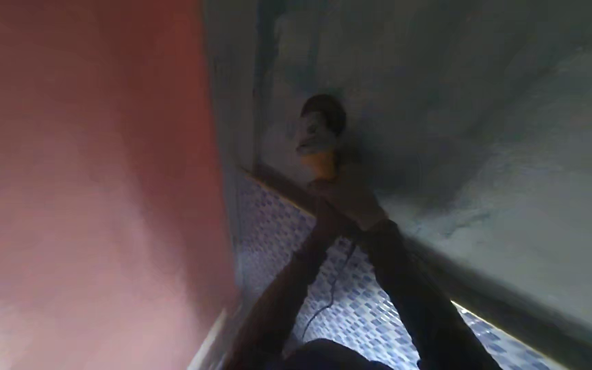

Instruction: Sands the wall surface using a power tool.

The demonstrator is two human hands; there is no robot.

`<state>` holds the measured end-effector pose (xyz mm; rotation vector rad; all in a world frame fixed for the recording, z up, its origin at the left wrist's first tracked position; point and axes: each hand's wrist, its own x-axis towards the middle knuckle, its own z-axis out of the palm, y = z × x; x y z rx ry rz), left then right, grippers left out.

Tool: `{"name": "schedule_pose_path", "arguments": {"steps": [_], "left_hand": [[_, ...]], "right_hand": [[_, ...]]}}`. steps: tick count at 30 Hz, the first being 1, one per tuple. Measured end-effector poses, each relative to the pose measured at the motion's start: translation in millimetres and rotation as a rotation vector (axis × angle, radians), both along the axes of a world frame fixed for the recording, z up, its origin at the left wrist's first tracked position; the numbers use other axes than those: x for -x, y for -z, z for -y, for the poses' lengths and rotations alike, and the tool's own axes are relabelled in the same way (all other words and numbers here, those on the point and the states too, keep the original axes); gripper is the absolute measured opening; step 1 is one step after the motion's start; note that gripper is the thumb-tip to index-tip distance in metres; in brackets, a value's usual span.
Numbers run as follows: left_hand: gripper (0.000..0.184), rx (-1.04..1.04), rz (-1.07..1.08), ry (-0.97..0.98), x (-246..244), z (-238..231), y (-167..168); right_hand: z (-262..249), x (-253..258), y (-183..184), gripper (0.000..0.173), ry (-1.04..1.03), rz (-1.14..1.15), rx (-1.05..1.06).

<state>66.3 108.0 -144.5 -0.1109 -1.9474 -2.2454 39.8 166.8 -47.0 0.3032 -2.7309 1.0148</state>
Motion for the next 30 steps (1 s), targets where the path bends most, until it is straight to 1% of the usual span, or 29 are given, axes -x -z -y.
{"name": "schedule_pose_path", "arguments": {"steps": [1, 2, 4, 6, 7, 10, 13, 15, 17, 18, 20, 22, 23, 24, 26, 28, 30], "left_hand": [[0.064, -0.001, -0.012, -0.015, 6.6, 8.5, 8.1], [0.059, 0.008, -0.034, -0.027, 12.4, 16.8, 14.8], [0.048, 0.034, -0.056, -0.039, 17.4, 31.3, 14.4], [0.044, -0.012, -0.095, -0.004, 21.4, 40.8, 7.8], [0.043, -0.002, -0.116, 0.022, 20.9, 43.0, 2.1], [0.041, 0.127, -0.194, 0.067, 19.3, 39.1, -21.0], [0.04, 0.255, -0.359, 0.092, 19.7, 23.2, -43.7], [0.03, 0.217, -0.445, 0.172, 16.6, 9.7, -58.1], [0.018, 0.131, -0.423, 0.315, 11.0, -5.8, -77.9], [0.019, 0.154, -0.409, 0.367, 8.5, -13.2, -87.6], [0.03, 0.328, -0.452, 0.383, 4.9, -27.9, -103.3], [0.049, 0.505, -0.539, 0.318, 2.2, -43.7, -113.5], [0.059, 0.557, -0.575, 0.265, 1.3, -51.8, -116.3], [0.066, 0.58, -0.597, 0.216, 1.3, -59.4, -117.9], [0.074, 0.582, -0.607, 0.145, 2.8, -70.4, -122.3], [0.076, 0.59, -0.58, 0.103, 5.7, -71.1, -132.2], [0.074, 0.553, -0.571, 0.111, 8.7, -62.9, -144.9]], "right_hand": [[7.7, 8.4, 4.3, 0.072, 0.005, -0.024, -0.079], [14.4, 13.0, 6.7, 0.069, 0.017, -0.046, -0.136], [22.9, 11.5, 3.0, 0.071, 0.04, -0.068, -0.124], [23.9, 7.0, -2.4, 0.08, 0.021, -0.059, 0.006], [21.8, 4.9, -4.3, 0.083, 0.014, -0.056, 0.098], [8.2, -2.2, -11.1, 0.085, 0.056, -0.112, 0.281], [-14.6, -10.4, -23.1, 0.086, 0.056, -0.202, 0.45], [-32.4, -19.8, -31.8, 0.091, 0.067, -0.261, 0.537], [-50.3, -31.4, -39.1, 0.091, 0.106, -0.315, 0.618], [-58.9, -38.4, -42.4, 0.088, 0.128, -0.341, 0.658], [-75.1, -49.1, -46.9, 0.077, 0.175, -0.418, 0.738], [-92.7, -52.1, -49.1, 0.066, 0.176, -0.54, 0.787], [-100.8, -52.9, -51.5, 0.063, 0.151, -0.576, 0.812], [-107.5, -53.5, -55.0, 0.061, 0.125, -0.594, 0.829], [-115.9, -54.1, -63.9, 0.06, 0.069, -0.576, 0.853], [-114.0, -55.6, -72.6, 0.064, 0.056, -0.528, 0.833], [-104.5, -65.4, -80.7, 0.068, 0.072, -0.455, 0.747]]}}
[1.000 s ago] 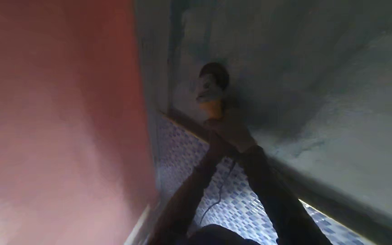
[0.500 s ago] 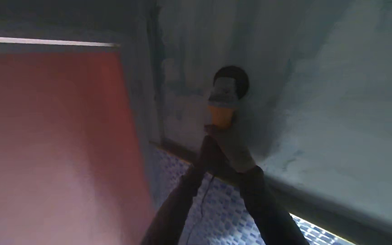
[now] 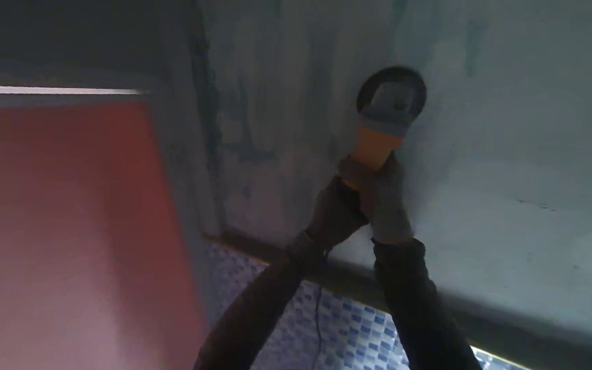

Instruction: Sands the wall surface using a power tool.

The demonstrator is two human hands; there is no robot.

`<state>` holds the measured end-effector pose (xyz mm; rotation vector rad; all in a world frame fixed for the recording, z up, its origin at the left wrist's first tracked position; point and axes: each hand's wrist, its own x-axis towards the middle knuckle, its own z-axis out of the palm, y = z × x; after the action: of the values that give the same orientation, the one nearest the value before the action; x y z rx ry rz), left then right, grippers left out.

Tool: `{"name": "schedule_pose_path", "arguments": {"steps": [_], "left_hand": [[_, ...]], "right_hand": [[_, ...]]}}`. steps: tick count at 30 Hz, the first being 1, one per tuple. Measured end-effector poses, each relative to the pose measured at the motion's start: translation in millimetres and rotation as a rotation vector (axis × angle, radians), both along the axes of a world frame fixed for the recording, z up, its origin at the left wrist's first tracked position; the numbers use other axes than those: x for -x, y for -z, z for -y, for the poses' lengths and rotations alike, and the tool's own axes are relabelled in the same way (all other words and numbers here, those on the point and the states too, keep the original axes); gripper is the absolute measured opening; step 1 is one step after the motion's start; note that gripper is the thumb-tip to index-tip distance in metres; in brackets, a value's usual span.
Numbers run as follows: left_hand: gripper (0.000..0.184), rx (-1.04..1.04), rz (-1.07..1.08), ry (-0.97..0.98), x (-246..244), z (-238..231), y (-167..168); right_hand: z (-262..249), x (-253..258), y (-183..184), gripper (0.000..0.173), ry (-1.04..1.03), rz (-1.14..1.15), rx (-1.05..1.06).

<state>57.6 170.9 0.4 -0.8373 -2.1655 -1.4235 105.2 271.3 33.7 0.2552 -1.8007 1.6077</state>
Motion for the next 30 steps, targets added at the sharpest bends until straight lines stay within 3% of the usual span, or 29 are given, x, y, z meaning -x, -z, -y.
{"name": "schedule_pose_path", "arguments": {"steps": [5, 6, 9, 10, 13, 16, 18, 20, 22, 24, 27, 30], "left_hand": [[0.048, -0.09, -0.043, -0.023, 3.5, 30.7, -27.7], [0.046, -0.104, -0.009, -0.047, 5.0, 38.8, -31.5], [0.04, -0.165, 0.111, -0.144, 14.9, 65.4, -33.2], [0.038, -0.179, 0.137, -0.178, 19.6, 75.2, -28.7], [0.035, -0.25, 0.242, -0.256, 27.2, 101.0, -8.9], [0.035, -0.376, 0.284, -0.251, 29.7, 118.6, 10.6], [0.033, -0.389, 0.257, -0.239, 29.1, 125.3, 5.4], [0.03, -0.323, 0.224, -0.234, 27.8, 127.9, -16.7], [0.023, -0.216, 0.211, -0.256, 27.6, 125.5, -48.9], [0.02, -0.156, 0.145, -0.227, 30.5, 121.7, -76.2], [0.027, -0.156, 0.06, -0.155, 32.4, 119.8, -104.3], [0.033, -0.159, 0.08, -0.152, 27.3, 121.5, -120.5]], "right_hand": [[21.5, 8.6, -17.2, 0.079, -0.099, 0.083, -0.097], [25.8, 11.9, -16.3, 0.073, -0.127, 0.101, -0.115], [31.8, 12.4, 0.5, 0.032, -0.187, 0.37, -0.206], [36.2, 14.2, 6.0, 0.026, -0.201, 0.472, -0.269], [59.4, 11.8, -0.4, 0.032, -0.262, 0.567, -0.564], [92.9, -6.6, -20.6, 0.036, -0.283, 0.441, -0.6], [102.6, -36.8, -52.6, 0.035, -0.262, 0.44, -0.559], [94.6, -29.9, -59.5, 0.039, -0.288, 0.421, -0.572], [83.7, 26.4, -40.6, 0.041, -0.273, 0.3, -0.558], [86.4, 61.4, -56.3, 0.046, -0.239, 0.14, -0.398], [91.7, 33.2, -122.9, 0.071, -0.212, 0.068, -0.26], [78.7, 17.5, -119.5, 0.062, -0.237, -0.117, -0.212]]}}
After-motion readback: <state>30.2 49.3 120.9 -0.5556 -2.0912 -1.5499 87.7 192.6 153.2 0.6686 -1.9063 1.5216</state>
